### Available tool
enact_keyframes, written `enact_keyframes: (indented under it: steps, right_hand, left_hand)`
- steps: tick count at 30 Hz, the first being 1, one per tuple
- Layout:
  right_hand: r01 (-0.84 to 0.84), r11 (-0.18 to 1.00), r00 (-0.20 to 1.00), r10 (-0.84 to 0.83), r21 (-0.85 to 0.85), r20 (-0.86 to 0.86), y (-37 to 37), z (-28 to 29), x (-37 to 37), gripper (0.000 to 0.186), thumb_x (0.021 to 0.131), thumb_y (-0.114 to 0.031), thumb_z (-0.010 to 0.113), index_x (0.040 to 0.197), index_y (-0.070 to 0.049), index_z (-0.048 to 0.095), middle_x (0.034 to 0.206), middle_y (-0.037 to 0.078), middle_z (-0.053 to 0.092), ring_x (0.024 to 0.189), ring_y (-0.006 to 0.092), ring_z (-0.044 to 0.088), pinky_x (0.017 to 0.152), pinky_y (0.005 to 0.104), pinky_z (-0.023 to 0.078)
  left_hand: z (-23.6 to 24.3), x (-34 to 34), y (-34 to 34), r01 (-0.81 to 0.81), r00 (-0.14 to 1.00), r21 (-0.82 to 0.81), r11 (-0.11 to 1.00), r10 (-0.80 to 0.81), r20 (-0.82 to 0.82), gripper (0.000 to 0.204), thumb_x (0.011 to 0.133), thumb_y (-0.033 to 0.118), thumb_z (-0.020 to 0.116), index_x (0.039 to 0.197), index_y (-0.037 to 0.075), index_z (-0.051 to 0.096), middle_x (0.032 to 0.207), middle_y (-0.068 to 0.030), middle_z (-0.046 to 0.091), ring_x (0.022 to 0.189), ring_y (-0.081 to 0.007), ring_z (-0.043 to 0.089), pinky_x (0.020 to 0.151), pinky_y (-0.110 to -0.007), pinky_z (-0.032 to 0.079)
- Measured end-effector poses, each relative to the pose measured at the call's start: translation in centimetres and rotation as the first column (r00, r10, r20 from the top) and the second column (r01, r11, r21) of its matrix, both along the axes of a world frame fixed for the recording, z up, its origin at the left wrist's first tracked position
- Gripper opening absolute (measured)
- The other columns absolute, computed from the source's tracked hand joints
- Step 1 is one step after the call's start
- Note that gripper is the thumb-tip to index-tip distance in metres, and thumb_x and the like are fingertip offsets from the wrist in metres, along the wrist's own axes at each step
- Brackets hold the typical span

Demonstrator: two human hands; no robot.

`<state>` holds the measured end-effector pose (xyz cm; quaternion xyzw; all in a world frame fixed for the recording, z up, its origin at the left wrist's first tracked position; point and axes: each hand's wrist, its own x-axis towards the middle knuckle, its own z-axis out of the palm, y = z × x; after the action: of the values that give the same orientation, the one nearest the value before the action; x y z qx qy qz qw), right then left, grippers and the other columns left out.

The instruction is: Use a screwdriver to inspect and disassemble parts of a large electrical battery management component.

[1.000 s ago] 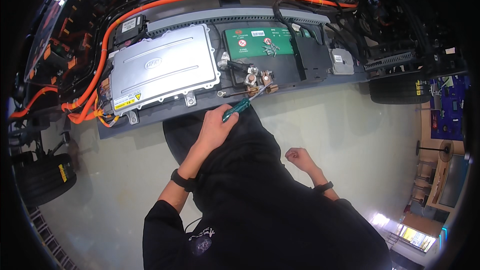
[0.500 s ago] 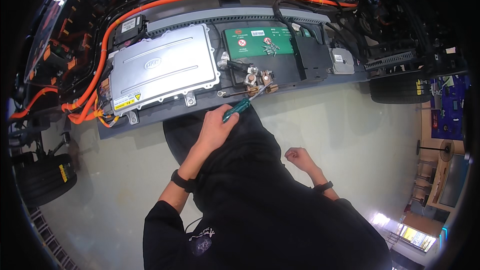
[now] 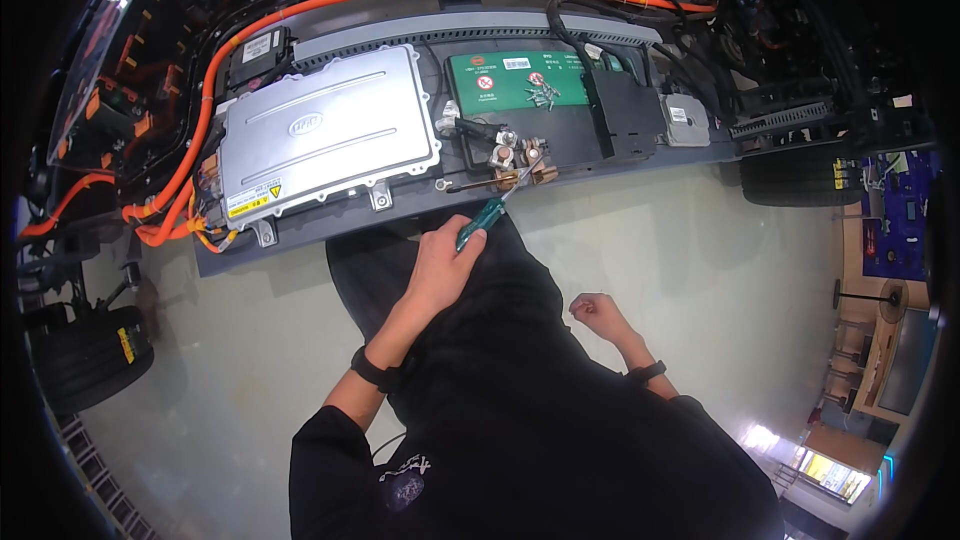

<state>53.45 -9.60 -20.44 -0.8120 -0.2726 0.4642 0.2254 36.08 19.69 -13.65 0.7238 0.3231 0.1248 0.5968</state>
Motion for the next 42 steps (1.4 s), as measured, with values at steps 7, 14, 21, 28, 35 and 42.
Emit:
enact_keyframes:
  steps: [7,14,21,28,35,42]
  right_hand:
    - [0.011,1.000,1.000,-0.011,0.023,-0.004,-0.2,-0.4,0.2,0.015,0.080,-0.007,0.058,0.088,0.001,0.067,0.072,0.004,0.063,0.068,0.0106,0.057,0.065,0.0260,0.047]
    - [0.023,1.000,1.000,-0.023,0.017,-0.012,-0.2,-0.3,0.0,0.015,0.080,-0.006,0.057,0.088,0.001,0.067,0.072,0.005,0.063,0.069,0.0108,0.058,0.066,0.0262,0.048]
    - [0.014,1.000,1.000,-0.014,0.011,-0.011,-0.2,-0.4,0.2,0.014,0.081,-0.007,0.058,0.089,0.001,0.067,0.073,0.005,0.064,0.069,0.0111,0.059,0.067,0.0263,0.048]
    - [0.003,1.000,1.000,-0.003,0.002,-0.009,0.0,-0.1,0.1,0.015,0.081,-0.007,0.058,0.090,0.001,0.067,0.074,0.005,0.064,0.070,0.0116,0.059,0.068,0.0267,0.048]
    - [0.006,1.000,1.000,-0.006,0.009,-0.007,-0.1,-0.3,0.1,0.015,0.081,-0.007,0.057,0.089,0.001,0.067,0.073,0.005,0.064,0.069,0.0108,0.058,0.068,0.0262,0.048]
    - [0.000,1.000,1.000,0.000,0.008,-0.007,0.0,-0.2,0.1,0.015,0.080,-0.007,0.057,0.089,0.001,0.067,0.073,0.005,0.064,0.069,0.0107,0.058,0.067,0.0262,0.048]
  left_hand:
    - [0.1,0.0,0.4,0.011,1.000,0.030,0.999,-0.011,0.004,0.029,0.088,0.025,0.058,0.093,-0.004,0.061,0.061,-0.0208,0.056,0.056,-0.0340,0.058,0.056,-0.039,0.043]
    - [0.1,-0.1,1.2,0.018,1.000,0.041,0.999,-0.018,-0.002,0.029,0.087,0.025,0.059,0.091,-0.004,0.061,0.059,-0.0201,0.055,0.054,-0.0331,0.055,0.055,-0.038,0.042]
    - [0.3,-0.1,1.6,0.034,0.999,0.046,0.998,-0.034,-0.002,0.029,0.087,0.024,0.059,0.092,-0.005,0.061,0.062,-0.0207,0.056,0.055,-0.0325,0.056,0.056,-0.037,0.042]
    - [0.2,-0.2,1.7,0.037,0.999,0.053,0.998,-0.037,-0.002,0.029,0.086,0.024,0.059,0.091,-0.004,0.061,0.061,-0.0198,0.056,0.054,-0.0316,0.056,0.056,-0.038,0.042]
    - [0.4,-0.1,1.8,0.044,0.999,0.089,0.995,-0.045,0.007,0.027,0.087,0.023,0.058,0.091,-0.004,0.061,0.059,-0.0158,0.054,0.051,-0.0242,0.054,0.054,-0.034,0.041]
    - [0.5,-0.2,1.8,0.048,0.999,0.048,0.998,-0.048,-0.007,0.030,0.086,0.024,0.059,0.092,-0.005,0.061,0.062,-0.0192,0.056,0.054,-0.0296,0.056,0.056,-0.036,0.042]
